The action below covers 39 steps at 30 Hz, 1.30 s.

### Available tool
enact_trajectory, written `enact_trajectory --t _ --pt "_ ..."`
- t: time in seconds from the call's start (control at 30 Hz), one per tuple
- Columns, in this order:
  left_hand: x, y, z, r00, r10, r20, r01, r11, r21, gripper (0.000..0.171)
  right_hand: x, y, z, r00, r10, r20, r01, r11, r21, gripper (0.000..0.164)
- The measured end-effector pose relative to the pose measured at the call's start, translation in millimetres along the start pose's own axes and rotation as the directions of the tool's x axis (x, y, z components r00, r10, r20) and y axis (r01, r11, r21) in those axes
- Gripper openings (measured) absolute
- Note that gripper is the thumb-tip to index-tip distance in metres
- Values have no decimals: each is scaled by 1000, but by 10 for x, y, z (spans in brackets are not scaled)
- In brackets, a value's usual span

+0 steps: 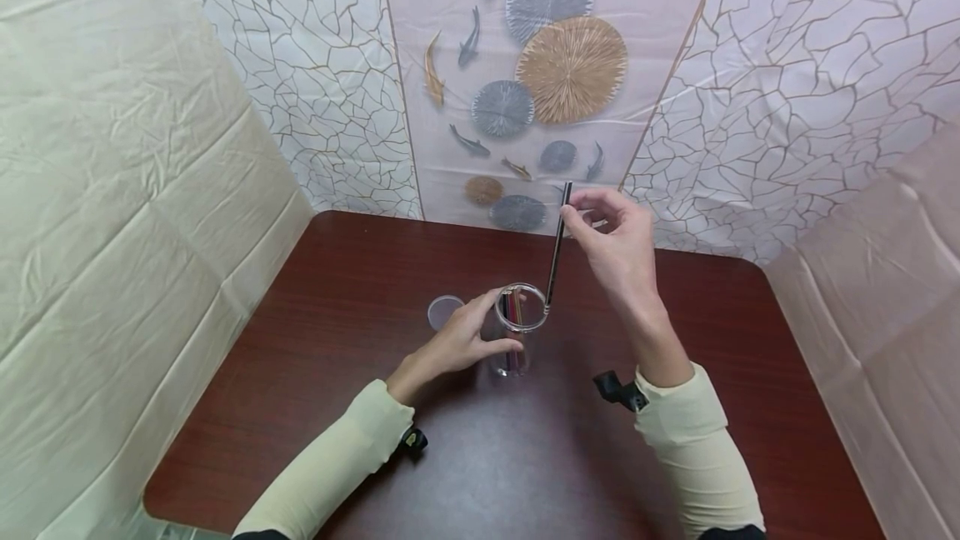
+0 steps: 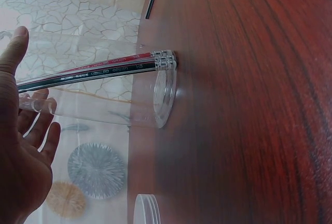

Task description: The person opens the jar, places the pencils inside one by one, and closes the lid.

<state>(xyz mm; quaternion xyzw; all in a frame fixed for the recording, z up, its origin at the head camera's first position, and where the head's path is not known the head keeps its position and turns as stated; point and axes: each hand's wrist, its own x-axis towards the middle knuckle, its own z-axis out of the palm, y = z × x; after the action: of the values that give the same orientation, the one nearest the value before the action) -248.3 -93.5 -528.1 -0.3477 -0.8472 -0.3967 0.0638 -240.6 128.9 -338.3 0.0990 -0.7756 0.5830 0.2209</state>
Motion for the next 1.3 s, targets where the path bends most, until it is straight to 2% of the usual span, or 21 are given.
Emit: enact_trajectory --t 0.37,0.7,1.1,1.3 --pt "-1 -5 1 1000 5 1 -5 1000 -4 92 -38 62 63 1000 18 18 -18 1000 4 15" --pt "2 -4 1 1000 3 -3 -3 1000 -7 92 -123 234 151 997 45 59 -43 999 -20 15" --pt "-2 -11 4 1000 -3 5 3 1000 -26 92 -257 473 263 992 49 118 -36 993 -109 9" --pt "-1 -18 6 1000 -12 11 12 1000 -26 91 -328 551 322 989 64 137 -37 982 -187 8"
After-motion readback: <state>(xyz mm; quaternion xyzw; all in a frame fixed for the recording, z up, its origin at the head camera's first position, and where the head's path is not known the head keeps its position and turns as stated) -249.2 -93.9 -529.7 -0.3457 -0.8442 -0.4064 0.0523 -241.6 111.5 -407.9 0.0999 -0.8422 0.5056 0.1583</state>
